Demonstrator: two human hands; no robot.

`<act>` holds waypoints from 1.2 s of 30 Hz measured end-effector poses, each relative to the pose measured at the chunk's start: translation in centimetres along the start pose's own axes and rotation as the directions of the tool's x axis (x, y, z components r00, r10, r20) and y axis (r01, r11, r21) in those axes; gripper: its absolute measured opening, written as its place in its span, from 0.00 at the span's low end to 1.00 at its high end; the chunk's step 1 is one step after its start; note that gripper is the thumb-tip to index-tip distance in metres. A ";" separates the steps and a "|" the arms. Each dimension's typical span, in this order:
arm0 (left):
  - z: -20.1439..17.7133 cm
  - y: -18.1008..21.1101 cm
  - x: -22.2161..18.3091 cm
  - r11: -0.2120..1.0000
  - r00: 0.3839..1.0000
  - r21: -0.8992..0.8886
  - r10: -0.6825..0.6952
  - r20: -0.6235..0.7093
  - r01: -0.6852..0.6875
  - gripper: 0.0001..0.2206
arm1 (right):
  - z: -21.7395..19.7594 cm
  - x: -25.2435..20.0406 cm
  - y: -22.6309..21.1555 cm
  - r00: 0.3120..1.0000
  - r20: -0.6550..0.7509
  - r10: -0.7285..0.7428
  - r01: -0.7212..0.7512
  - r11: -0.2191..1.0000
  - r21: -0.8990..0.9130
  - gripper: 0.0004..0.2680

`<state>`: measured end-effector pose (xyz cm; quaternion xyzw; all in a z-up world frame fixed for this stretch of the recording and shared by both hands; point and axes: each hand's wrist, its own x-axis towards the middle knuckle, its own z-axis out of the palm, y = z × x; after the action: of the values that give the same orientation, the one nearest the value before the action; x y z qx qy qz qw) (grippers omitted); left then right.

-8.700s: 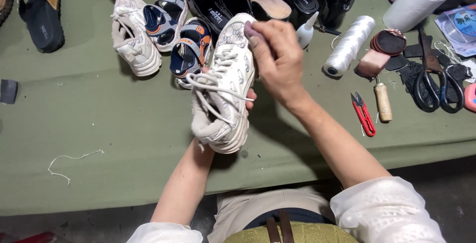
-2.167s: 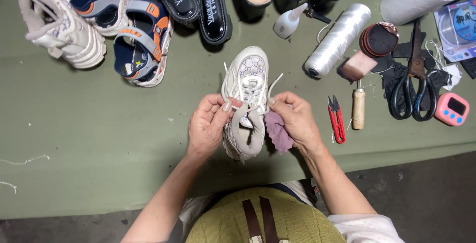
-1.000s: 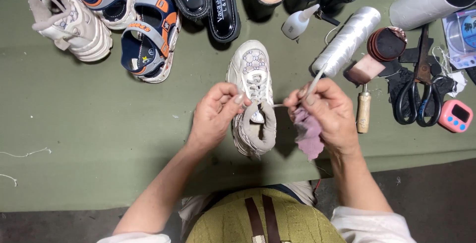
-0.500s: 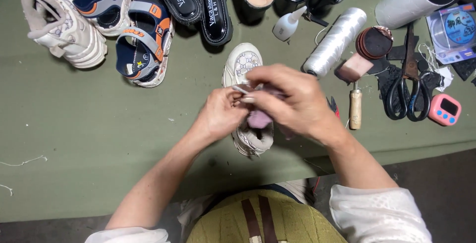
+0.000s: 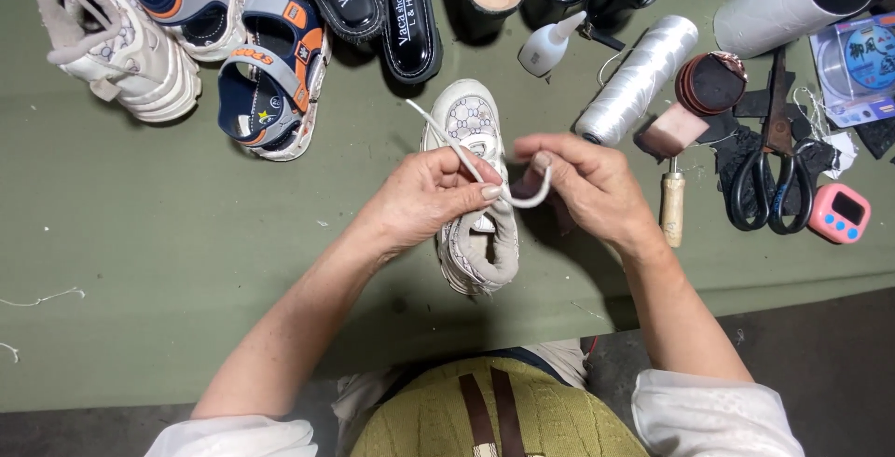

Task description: The person is cleaning and polishing a white sneaker using a small cloth, focusing on the midsole and upper sections.

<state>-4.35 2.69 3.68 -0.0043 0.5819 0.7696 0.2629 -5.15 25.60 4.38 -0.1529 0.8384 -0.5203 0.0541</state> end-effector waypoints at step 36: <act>-1.6 -2.3 -2.0 0.590 0.689 0.474 0.723 0.052 -0.654 0.05 | 4.6 -3.3 1.5 0.944 -0.193 0.266 0.016 0.551 0.835 0.05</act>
<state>-2.22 0.86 1.75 0.2270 0.7186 0.6487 -0.1060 -1.21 23.35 0.74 0.0313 0.5028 -0.8633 0.0301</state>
